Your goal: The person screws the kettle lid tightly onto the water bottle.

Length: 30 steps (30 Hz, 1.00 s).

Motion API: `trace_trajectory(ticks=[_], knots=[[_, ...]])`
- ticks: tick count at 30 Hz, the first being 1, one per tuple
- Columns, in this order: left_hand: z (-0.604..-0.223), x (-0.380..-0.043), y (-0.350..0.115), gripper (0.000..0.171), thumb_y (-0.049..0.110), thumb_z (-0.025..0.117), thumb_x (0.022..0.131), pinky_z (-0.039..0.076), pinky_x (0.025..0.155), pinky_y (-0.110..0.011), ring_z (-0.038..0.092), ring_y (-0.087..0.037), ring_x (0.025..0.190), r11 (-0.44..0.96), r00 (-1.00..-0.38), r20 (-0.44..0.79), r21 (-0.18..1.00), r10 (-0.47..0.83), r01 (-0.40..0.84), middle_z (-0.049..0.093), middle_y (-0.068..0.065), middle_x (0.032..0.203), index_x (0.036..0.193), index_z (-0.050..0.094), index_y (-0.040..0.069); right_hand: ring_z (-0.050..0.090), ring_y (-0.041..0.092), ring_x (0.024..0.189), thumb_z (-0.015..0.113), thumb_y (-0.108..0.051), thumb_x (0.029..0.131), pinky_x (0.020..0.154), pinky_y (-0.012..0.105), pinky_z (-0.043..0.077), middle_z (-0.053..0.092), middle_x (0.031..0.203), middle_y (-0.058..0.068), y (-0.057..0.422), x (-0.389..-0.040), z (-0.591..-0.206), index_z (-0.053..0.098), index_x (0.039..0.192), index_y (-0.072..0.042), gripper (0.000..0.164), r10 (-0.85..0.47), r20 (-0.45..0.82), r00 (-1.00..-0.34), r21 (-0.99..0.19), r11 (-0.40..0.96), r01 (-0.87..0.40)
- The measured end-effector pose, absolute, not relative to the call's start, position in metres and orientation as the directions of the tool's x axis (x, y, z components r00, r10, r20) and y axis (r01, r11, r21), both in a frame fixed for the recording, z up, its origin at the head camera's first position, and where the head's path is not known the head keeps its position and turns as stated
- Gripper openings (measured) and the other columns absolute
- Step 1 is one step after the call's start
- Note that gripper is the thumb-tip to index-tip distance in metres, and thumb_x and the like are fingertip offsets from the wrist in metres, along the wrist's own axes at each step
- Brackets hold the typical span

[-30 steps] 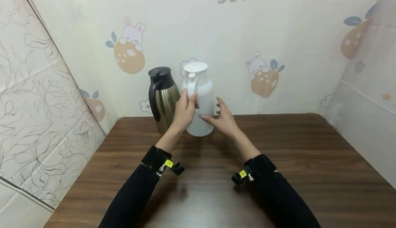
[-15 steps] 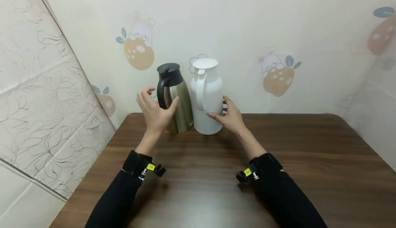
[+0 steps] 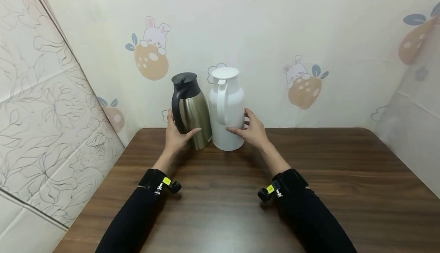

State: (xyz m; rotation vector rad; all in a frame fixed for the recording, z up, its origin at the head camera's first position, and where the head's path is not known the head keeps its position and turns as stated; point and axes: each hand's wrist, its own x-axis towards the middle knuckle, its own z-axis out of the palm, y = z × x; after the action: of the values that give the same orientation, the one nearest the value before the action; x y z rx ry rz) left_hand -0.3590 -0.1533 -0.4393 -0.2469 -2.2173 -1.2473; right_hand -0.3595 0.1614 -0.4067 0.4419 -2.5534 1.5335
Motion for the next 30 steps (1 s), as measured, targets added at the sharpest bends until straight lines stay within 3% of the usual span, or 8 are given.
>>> trace_trajectory(ticks=[9, 16, 30], knots=[[-0.434, -0.357, -0.162, 0.124, 0.045, 0.098, 0.072, 0.045, 0.113, -0.054, 0.052, -0.034, 0.141, 0.514, -0.848, 0.514, 0.766, -0.13, 0.385, 0.044, -0.014, 0.161, 0.164, 0.016, 0.036, 0.045, 0.048, 0.144, 0.086, -0.043, 0.089, 0.111, 0.062, 0.045, 0.038, 0.164, 0.014, 0.16, -0.364, -0.406, 0.033, 0.165, -0.026, 0.095, -0.209, 0.257, -0.943, -0.851, 0.414, -0.324], [-0.434, -0.357, -0.174, 0.127, 0.041, 0.098, 0.073, 0.043, 0.115, -0.056, 0.052, -0.036, 0.142, 0.495, -0.859, 0.499, 0.778, -0.111, 0.388, 0.041, -0.015, 0.164, 0.167, 0.013, 0.032, 0.046, 0.047, 0.144, 0.087, -0.044, 0.087, 0.111, 0.061, 0.045, 0.039, 0.163, 0.014, 0.151, -0.363, -0.408, 0.034, 0.165, -0.026, 0.096, -0.213, 0.264, -0.941, -0.857, 0.396, -0.33], [-0.436, -0.352, -0.202, 0.123, 0.038, 0.098, 0.074, 0.044, 0.113, -0.057, 0.05, -0.036, 0.143, 0.502, -0.853, 0.507, 0.773, -0.123, 0.387, 0.044, -0.017, 0.16, 0.165, 0.014, 0.034, 0.05, 0.044, 0.141, 0.089, -0.044, 0.086, 0.109, 0.058, 0.049, 0.043, 0.162, 0.012, 0.122, -0.367, -0.41, 0.036, 0.164, -0.024, 0.096, -0.21, 0.282, -0.936, -0.852, 0.395, -0.345]])
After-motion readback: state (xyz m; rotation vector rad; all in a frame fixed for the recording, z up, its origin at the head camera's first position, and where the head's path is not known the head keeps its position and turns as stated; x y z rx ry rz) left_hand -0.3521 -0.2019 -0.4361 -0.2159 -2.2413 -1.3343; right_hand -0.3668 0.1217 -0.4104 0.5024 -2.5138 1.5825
